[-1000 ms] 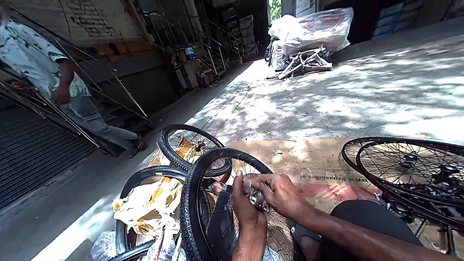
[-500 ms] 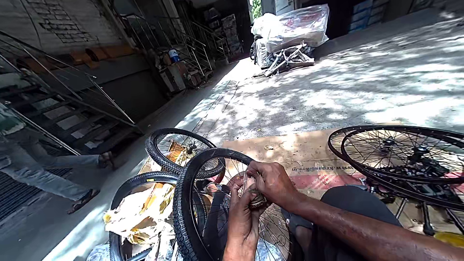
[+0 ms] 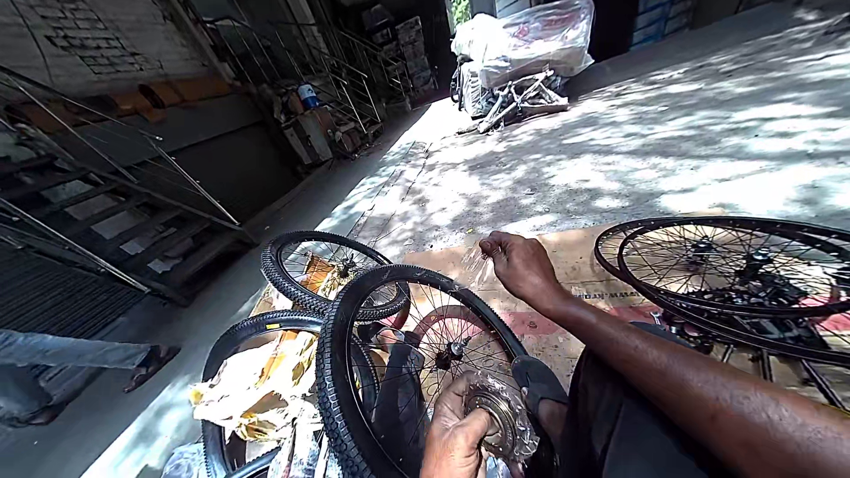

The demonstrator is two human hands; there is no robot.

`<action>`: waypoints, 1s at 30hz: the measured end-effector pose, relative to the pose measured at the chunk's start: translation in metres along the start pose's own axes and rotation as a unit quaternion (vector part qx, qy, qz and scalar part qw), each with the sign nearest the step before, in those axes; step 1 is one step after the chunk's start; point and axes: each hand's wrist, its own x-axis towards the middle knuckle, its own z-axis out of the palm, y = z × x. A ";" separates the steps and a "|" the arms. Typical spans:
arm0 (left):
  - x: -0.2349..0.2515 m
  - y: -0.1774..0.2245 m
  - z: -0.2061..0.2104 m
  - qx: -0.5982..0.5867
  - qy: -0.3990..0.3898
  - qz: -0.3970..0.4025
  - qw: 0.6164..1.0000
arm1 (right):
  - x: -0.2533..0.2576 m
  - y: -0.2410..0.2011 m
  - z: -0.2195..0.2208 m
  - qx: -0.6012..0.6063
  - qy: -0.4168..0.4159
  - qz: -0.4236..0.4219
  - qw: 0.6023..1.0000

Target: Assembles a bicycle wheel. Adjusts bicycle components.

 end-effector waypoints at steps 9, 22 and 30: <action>0.028 -0.004 -0.024 -0.083 0.166 -0.023 0.982 | -0.055 -0.023 0.031 0.006 -0.152 -0.161 0.975; 0.048 -0.015 -0.027 -0.056 0.277 0.044 0.958 | -0.075 -0.028 0.041 -0.068 -0.356 -0.196 0.911; 0.038 -0.005 -0.047 -0.082 0.212 0.025 0.973 | -0.082 -0.024 0.047 -0.057 -0.319 -0.292 0.900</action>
